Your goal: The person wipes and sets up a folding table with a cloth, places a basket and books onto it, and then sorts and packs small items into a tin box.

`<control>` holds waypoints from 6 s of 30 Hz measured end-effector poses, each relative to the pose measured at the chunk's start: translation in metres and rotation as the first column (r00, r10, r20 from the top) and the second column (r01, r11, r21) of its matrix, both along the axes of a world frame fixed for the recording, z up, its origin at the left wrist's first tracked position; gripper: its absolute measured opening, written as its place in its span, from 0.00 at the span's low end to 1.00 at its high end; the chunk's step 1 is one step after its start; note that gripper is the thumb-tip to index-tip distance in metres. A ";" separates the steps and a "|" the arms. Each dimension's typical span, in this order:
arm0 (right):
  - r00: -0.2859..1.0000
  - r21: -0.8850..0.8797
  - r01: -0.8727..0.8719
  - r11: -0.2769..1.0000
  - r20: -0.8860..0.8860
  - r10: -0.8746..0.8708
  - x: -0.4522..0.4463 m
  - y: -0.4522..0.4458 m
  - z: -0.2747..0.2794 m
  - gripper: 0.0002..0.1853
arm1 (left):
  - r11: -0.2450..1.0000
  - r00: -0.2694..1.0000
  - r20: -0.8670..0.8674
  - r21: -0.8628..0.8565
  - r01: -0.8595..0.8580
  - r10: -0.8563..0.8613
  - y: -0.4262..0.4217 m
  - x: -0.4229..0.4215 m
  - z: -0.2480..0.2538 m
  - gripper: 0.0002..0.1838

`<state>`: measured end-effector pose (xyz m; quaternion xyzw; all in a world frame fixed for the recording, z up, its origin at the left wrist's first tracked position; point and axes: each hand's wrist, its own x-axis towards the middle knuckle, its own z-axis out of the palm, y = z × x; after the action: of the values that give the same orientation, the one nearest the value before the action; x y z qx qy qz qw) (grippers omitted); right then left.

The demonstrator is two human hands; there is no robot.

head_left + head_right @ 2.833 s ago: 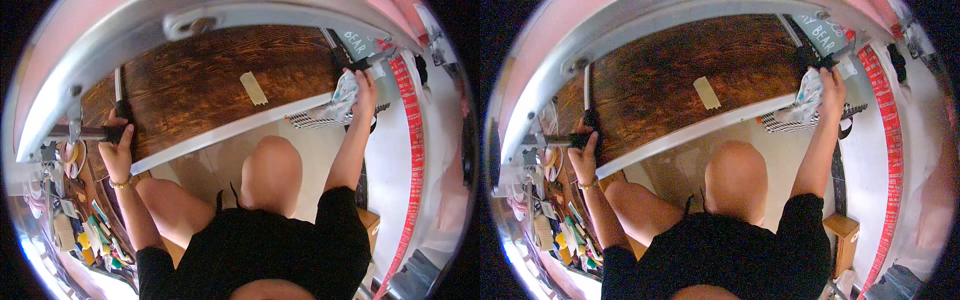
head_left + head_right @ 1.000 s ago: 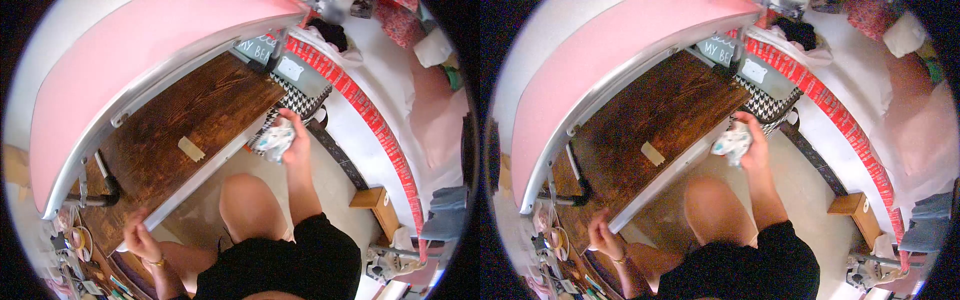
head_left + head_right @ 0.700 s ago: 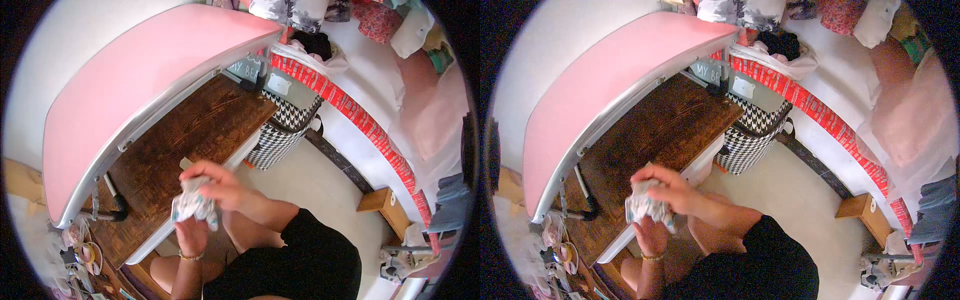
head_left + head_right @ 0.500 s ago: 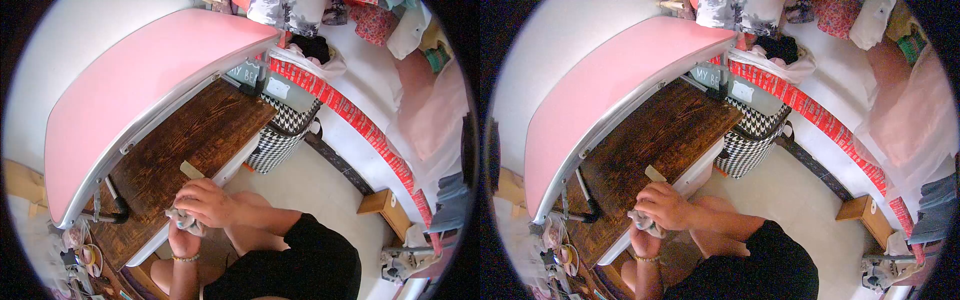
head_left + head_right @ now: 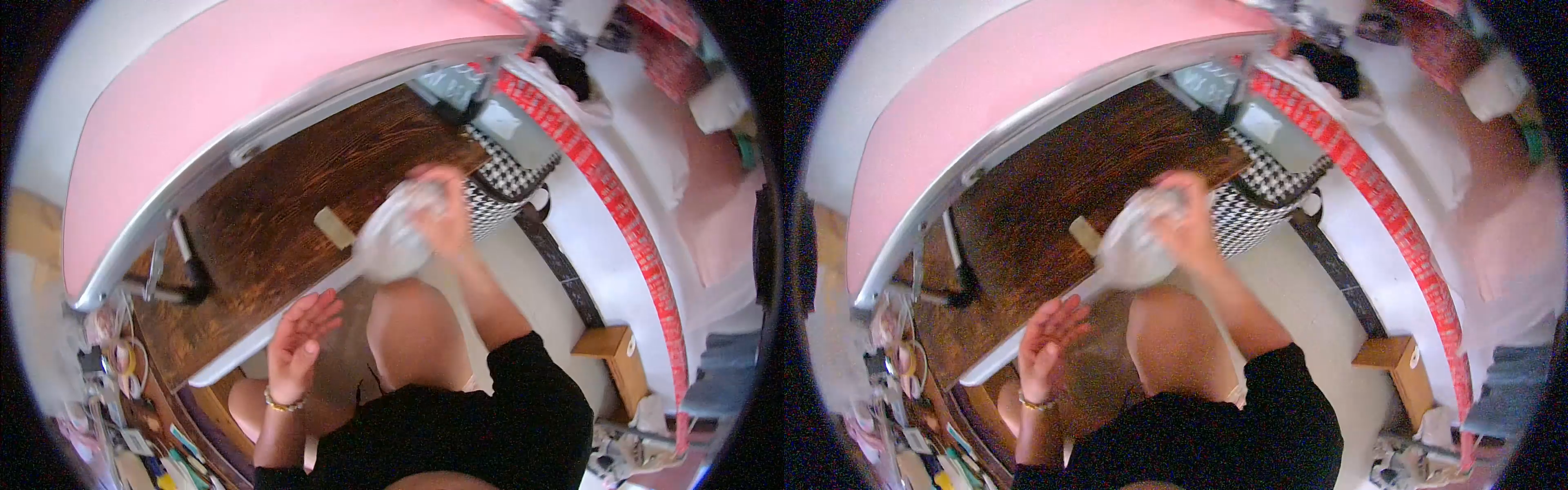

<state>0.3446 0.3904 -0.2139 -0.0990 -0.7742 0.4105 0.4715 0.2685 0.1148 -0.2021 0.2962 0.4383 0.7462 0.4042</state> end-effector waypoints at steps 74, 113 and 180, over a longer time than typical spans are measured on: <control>0.501 0.265 -0.859 0.439 0.250 0.829 -0.161 -0.332 -0.002 0.06 | -0.512 0.360 -0.685 -0.720 -0.469 0.634 -0.543 -0.176 -0.028 0.51; 0.521 0.325 -0.840 0.434 0.263 0.812 -0.161 -0.331 -0.009 0.08 | -0.160 0.393 -0.403 -0.838 -0.522 0.826 -0.628 -0.210 -0.076 0.42; 0.541 0.382 -0.821 0.424 0.282 0.792 -0.162 -0.334 -0.008 0.10 | -0.530 0.401 -0.714 -0.698 -0.482 0.575 -0.551 -0.210 -0.034 0.42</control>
<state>0.1821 0.0567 -0.2216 0.3894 -0.8139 0.3804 0.2028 0.0583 -0.4363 -0.2366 -0.3977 0.8697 0.2921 0.0050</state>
